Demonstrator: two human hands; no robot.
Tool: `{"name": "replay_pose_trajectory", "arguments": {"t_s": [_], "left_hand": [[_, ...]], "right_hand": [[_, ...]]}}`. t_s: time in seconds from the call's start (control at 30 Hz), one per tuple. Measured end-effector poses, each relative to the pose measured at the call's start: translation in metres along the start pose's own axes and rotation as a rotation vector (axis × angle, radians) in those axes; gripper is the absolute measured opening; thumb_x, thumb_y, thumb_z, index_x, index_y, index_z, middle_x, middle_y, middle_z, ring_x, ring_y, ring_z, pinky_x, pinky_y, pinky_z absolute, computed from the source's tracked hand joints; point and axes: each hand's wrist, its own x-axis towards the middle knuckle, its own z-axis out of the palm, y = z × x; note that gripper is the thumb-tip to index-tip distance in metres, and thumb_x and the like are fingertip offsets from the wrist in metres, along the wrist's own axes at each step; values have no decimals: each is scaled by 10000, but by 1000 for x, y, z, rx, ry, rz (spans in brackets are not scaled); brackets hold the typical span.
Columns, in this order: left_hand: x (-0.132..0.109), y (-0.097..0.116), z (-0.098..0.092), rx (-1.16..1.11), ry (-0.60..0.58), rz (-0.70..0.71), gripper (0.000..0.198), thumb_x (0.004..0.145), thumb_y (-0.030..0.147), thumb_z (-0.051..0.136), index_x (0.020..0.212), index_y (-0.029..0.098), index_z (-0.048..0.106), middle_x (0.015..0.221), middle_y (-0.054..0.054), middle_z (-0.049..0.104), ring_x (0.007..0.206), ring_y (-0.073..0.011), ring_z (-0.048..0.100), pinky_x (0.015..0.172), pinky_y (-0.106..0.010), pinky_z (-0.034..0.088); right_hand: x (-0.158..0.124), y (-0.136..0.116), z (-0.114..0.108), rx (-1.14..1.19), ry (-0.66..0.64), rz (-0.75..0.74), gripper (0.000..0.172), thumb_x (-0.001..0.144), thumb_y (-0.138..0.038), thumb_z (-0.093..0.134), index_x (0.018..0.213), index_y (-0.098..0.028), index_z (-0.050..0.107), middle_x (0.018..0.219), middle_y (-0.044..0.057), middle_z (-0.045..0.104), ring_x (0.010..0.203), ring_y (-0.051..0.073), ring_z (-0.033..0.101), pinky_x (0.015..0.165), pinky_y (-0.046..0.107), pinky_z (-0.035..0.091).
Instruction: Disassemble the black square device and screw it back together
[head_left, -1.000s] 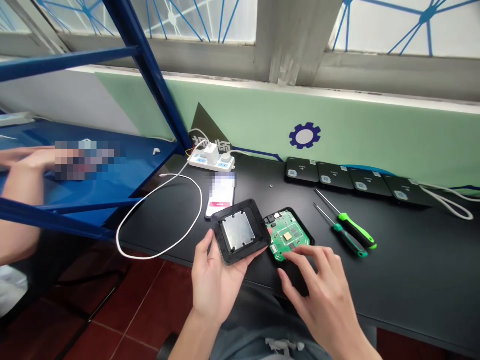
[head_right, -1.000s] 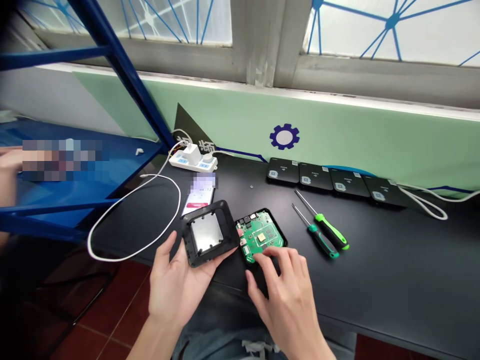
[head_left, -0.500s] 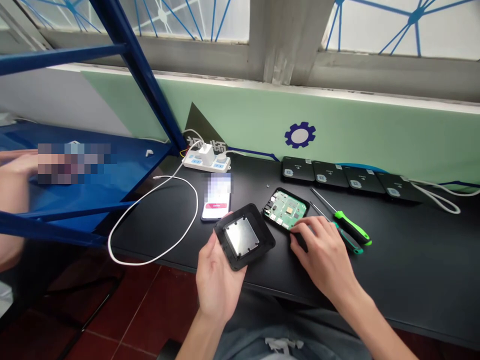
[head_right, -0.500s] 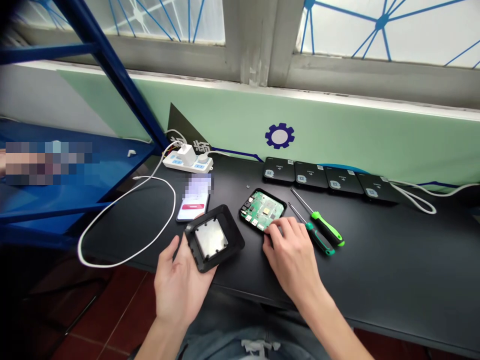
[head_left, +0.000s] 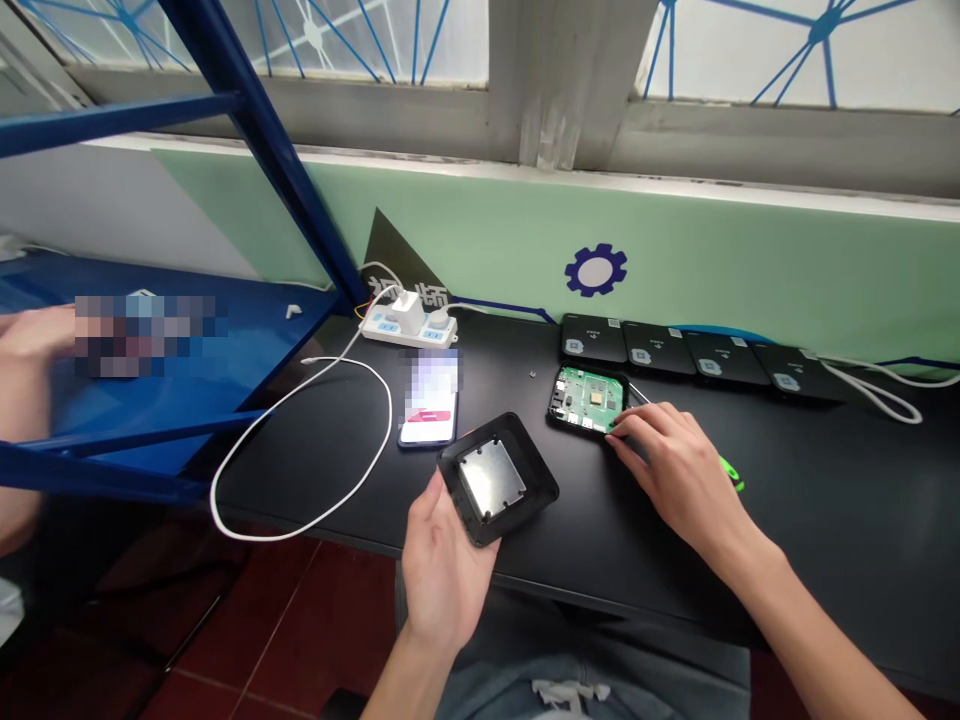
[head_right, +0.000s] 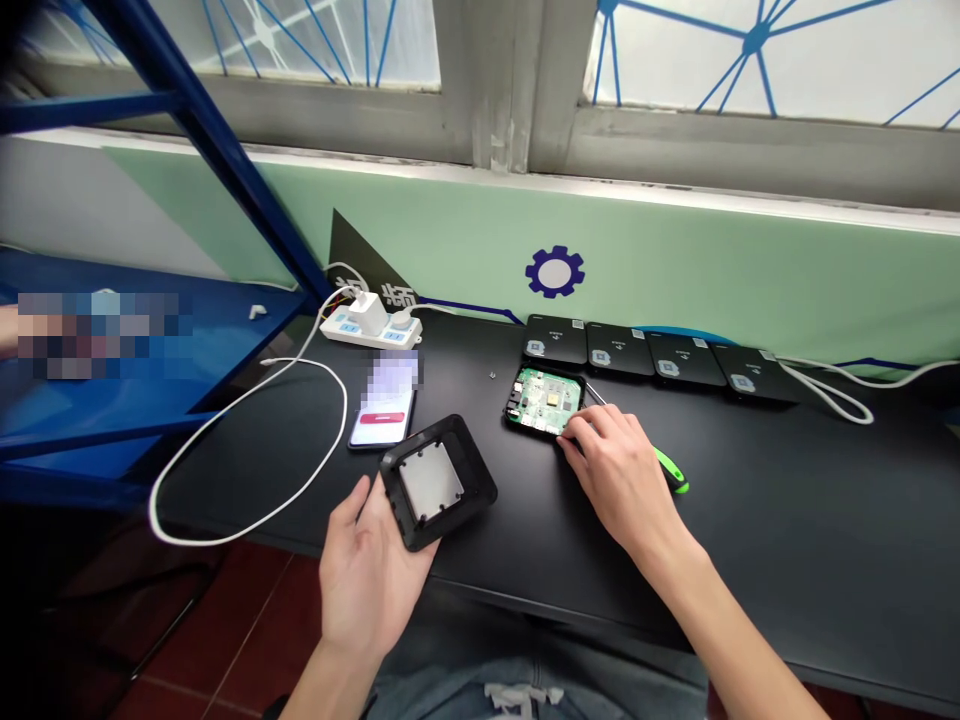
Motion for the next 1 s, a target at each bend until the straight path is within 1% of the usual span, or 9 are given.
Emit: {"name": "replay_pose_trajectory", "arguments": {"t_s": [0.13, 0.33, 0.53, 0.67, 0.77, 0.83, 0.93, 1.0], "left_hand": [[0, 1, 2, -7, -6, -3, 755, 1055, 608, 742, 1720, 271, 625, 1625, -135, 747, 1584, -448, 628, 1294, -580, 540], [-1, 0, 0, -3, -20, -1, 721, 1060, 540, 723, 1721, 269, 623, 1642, -130, 737, 1576, -439, 637, 1292, -569, 542], [1, 0, 1, 28, -10, 2, 732, 1059, 592, 719, 1707, 261, 640, 1609, -132, 760, 1574, -442, 637, 1281, -574, 556], [1, 0, 3, 56, -18, 15, 720, 1066, 605, 717, 1684, 240, 665, 1599, -142, 765, 1569, -448, 644, 1290, -582, 552], [1, -1, 5, 68, -40, 29, 685, 1069, 568, 724, 1663, 230, 686, 1591, -146, 771, 1577, -444, 643, 1302, -579, 548], [3, -2, 4, 77, -37, 33, 657, 1070, 534, 740, 1652, 232, 694, 1589, -140, 775, 1586, -432, 640, 1308, -570, 548], [5, -5, 4, 93, -28, 18, 627, 1077, 481, 767, 1651, 241, 689, 1593, -127, 776, 1595, -412, 641, 1318, -560, 547], [6, -7, 5, 117, -36, 25, 624, 1073, 458, 789, 1654, 256, 684, 1591, -117, 780, 1592, -405, 649, 1328, -554, 543]], "right_hand": [[-5, 8, -5, 21, -20, 17, 203, 1204, -328, 588, 1090, -216, 712, 1170, 100, 801, 1041, 266, 704, 870, 414, 501], [-6, 20, -7, 54, -41, 51, 252, 1216, -357, 552, 1087, -219, 720, 1190, 108, 809, 1035, 267, 718, 868, 420, 506], [-1, 28, -7, 94, -70, 91, 249, 1202, -364, 555, 1090, -229, 731, 1189, 115, 810, 1047, 276, 714, 882, 425, 506], [0, 29, -6, 112, -72, 118, 237, 1190, -361, 564, 1081, -227, 727, 1180, 120, 801, 1045, 279, 701, 902, 426, 501], [1, 25, -5, 110, -58, 143, 194, 1178, -344, 582, 1144, -223, 730, 1150, 119, 786, 1042, 289, 691, 901, 424, 498], [1, 21, -5, 106, -39, 161, 183, 1169, -325, 592, 1225, -218, 729, 1158, 123, 778, 1073, 299, 695, 920, 425, 510], [-1, 15, -11, 93, 4, 202, 274, 1157, -307, 608, 1402, -229, 704, 1318, 140, 755, 1157, 299, 698, 975, 425, 532], [-7, 11, -17, 65, 44, 253, 303, 1157, -314, 617, 1441, -249, 702, 1376, 141, 730, 1132, 284, 694, 975, 421, 530]]}}
